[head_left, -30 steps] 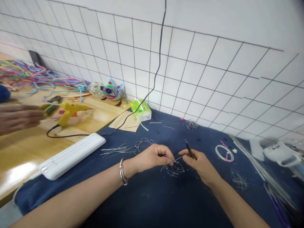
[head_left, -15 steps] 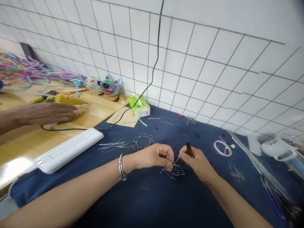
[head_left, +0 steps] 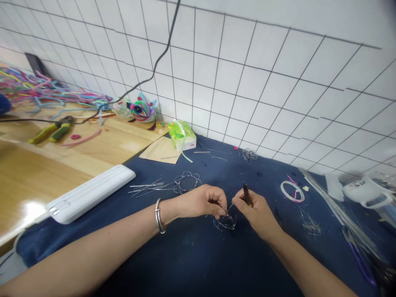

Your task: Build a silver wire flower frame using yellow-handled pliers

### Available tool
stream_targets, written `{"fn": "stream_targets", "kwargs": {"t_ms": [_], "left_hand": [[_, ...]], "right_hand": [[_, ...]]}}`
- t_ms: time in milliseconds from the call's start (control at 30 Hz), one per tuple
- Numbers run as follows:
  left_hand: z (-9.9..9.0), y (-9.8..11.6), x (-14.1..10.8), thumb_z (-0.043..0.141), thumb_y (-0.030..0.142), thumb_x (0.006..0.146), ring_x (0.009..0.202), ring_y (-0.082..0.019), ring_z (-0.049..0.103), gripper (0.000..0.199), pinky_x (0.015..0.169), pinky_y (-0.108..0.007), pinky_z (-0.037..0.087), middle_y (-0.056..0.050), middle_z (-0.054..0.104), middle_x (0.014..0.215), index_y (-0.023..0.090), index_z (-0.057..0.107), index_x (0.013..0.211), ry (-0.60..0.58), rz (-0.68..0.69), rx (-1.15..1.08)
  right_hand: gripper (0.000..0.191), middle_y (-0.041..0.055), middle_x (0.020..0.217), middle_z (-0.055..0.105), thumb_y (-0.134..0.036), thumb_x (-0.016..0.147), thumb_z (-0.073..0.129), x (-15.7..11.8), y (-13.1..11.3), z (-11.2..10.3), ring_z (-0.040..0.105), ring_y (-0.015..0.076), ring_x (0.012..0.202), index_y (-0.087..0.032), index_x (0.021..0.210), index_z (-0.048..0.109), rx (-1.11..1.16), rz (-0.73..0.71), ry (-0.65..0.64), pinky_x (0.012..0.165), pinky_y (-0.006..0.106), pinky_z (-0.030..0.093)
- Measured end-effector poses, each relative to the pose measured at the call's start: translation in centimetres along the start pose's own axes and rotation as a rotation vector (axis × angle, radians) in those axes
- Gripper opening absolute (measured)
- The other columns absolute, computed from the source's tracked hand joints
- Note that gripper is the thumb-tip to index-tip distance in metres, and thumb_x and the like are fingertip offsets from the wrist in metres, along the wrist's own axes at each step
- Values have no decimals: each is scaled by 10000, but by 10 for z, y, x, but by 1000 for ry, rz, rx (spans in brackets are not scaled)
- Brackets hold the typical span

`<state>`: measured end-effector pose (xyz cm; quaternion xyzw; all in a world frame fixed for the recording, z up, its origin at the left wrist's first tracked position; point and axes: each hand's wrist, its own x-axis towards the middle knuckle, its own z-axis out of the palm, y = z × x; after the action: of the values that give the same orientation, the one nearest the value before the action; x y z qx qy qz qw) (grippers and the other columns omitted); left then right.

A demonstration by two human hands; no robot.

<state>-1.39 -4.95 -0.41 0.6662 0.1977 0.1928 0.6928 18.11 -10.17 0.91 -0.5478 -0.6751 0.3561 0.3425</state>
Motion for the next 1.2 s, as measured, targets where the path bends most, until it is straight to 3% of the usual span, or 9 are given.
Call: {"fn": "stream_targets", "kwargs": {"t_ms": [233, 433, 900, 1100, 1200], "left_hand": [[2, -5, 1, 633, 192, 718, 618, -87, 568, 132, 609, -227, 468, -16, 609, 733, 122, 585, 819, 3, -66, -46], [5, -6, 1, 657, 174, 698, 596, -85, 574, 183, 586, -224, 473, -7, 612, 718, 127, 535, 826, 31, -42, -82], [3, 1, -3, 612, 164, 737, 678, -112, 597, 225, 656, -262, 509, -38, 613, 823, 154, 625, 961, -31, -11, 110], [-6, 8, -4, 610, 181, 750, 741, -122, 595, 220, 680, -265, 515, -66, 606, 926, 154, 625, 968, 35, 90, 196], [-10, 11, -5, 598, 181, 763, 774, -128, 593, 223, 695, -269, 514, -73, 593, 959, 156, 626, 983, 40, 148, 267]], "right_hand": [[230, -19, 666, 466, -391, 819, 494, -1, 0, 5, 427, 108, 622, -182, 727, 523, -22, -46, 14, 605, 236, 364], [238, -18, 661, 472, -401, 813, 494, 0, 2, 6, 431, 111, 622, -183, 721, 517, -28, -35, 42, 604, 237, 366], [245, -22, 675, 478, -415, 813, 502, 0, 4, 4, 430, 107, 626, -181, 746, 528, 57, -4, -22, 607, 233, 362], [223, -16, 680, 477, -390, 838, 472, -7, 13, -8, 442, 116, 631, -190, 789, 557, -128, 14, -116, 597, 242, 354], [163, -1, 708, 508, -330, 826, 500, -9, 24, -13, 469, 132, 670, -193, 777, 575, -306, -53, -127, 623, 254, 358]]}}
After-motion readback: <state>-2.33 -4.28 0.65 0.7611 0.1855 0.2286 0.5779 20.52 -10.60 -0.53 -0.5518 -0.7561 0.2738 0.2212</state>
